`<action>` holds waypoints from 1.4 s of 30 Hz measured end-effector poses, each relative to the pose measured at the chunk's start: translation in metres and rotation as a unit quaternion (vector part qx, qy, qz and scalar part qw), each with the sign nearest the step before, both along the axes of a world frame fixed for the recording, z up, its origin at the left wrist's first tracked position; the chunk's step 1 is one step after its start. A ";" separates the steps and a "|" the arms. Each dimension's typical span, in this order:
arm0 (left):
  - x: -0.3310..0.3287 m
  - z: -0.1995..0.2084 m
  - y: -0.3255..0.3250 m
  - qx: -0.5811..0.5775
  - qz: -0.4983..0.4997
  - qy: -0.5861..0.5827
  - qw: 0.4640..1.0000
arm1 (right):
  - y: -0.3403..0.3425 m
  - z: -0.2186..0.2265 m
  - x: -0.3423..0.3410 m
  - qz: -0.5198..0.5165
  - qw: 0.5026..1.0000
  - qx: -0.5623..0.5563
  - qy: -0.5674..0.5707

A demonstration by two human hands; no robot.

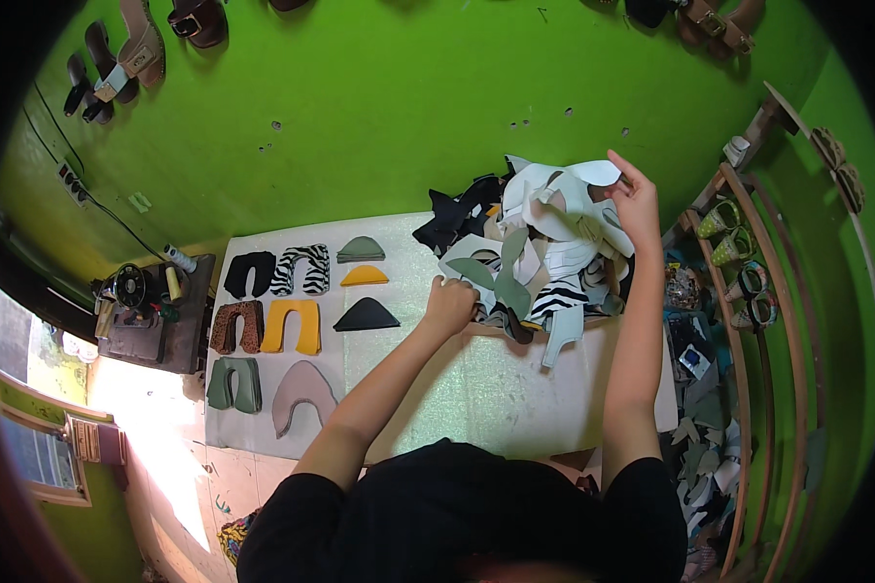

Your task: Organizing and sorting various cut-out fabric components for shoe manufacturing on a work table.

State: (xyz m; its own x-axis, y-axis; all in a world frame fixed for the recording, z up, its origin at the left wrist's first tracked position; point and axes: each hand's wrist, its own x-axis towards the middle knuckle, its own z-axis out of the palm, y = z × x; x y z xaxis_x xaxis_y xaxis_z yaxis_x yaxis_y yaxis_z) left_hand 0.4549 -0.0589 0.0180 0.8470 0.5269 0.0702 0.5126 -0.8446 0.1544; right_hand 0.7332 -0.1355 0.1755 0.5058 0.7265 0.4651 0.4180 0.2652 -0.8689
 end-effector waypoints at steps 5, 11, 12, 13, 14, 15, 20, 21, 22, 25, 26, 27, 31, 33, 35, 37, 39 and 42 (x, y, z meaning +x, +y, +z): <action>0.007 0.014 0.013 0.015 -0.018 0.047 0.999 | -0.021 0.022 -0.021 -0.143 0.985 -0.040 -0.085; 0.000 0.075 0.015 -0.130 0.052 -0.302 0.943 | -0.043 0.027 -0.024 -0.399 0.816 -0.020 -0.417; -0.002 0.084 0.016 -0.168 0.060 -0.336 0.925 | -0.042 0.026 -0.023 -0.360 0.858 0.000 -0.365; -0.003 0.087 0.018 -0.168 0.060 -0.336 0.925 | -0.042 0.026 -0.023 -0.320 0.895 0.020 -0.310; -0.004 0.089 0.020 -0.241 0.065 -0.404 0.880 | -0.044 0.026 -0.024 -0.319 0.895 0.019 -0.310; -0.006 0.091 0.021 -0.310 0.070 -0.468 0.824 | -0.046 0.032 -0.033 -0.308 0.912 -0.053 -0.265; -0.019 0.102 0.014 -0.584 0.006 -0.493 0.645 | -0.044 0.026 -0.051 -0.220 0.956 -0.086 -0.174; -0.021 0.108 0.009 -0.583 0.004 -0.492 0.646 | -0.043 0.023 -0.052 -0.222 0.956 -0.084 -0.173; -0.024 0.115 0.002 -0.643 -0.027 -0.492 0.586 | -0.041 0.020 -0.055 -0.205 0.953 -0.065 -0.212; -0.034 0.147 -0.014 -0.702 -0.086 -0.479 0.520 | -0.037 0.021 -0.068 -0.161 0.960 -0.059 -0.222; -0.037 0.159 -0.019 -0.699 -0.099 -0.488 0.514 | -0.037 0.023 -0.073 -0.145 0.966 -0.057 -0.204; -0.040 0.165 -0.021 -0.693 -0.111 -0.499 0.508 | -0.038 0.026 -0.077 -0.127 0.973 -0.053 -0.187; -0.054 0.168 -0.018 -0.686 -0.092 -0.519 0.502 | -0.050 0.039 -0.086 -0.129 0.980 -0.014 -0.150; -0.060 0.152 -0.009 -0.679 -0.072 -0.525 0.508 | -0.060 0.045 -0.087 -0.152 0.978 0.007 -0.145; -0.066 0.132 0.002 -0.684 -0.038 -0.501 0.528 | -0.066 0.048 -0.086 -0.154 0.976 0.018 -0.152; -0.070 0.123 0.002 -0.701 -0.023 -0.500 0.509 | -0.075 0.056 -0.089 -0.130 0.984 0.035 -0.117; -0.072 0.115 0.000 -0.717 -0.009 -0.498 0.489 | -0.080 0.061 -0.097 -0.086 0.991 0.040 -0.099; -0.071 0.111 -0.010 -0.747 -0.043 -0.486 0.451 | -0.084 0.069 -0.126 0.107 0.994 0.012 0.038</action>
State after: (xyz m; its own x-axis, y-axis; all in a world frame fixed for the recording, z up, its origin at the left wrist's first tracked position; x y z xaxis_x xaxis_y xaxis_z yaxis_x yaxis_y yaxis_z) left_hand 0.3835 -0.0692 0.1293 0.8206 0.5691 0.0523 -0.4366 0.5652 0.7000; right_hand 0.6071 -0.2194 0.2445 0.3755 0.8102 0.4501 0.2842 0.3616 -0.8880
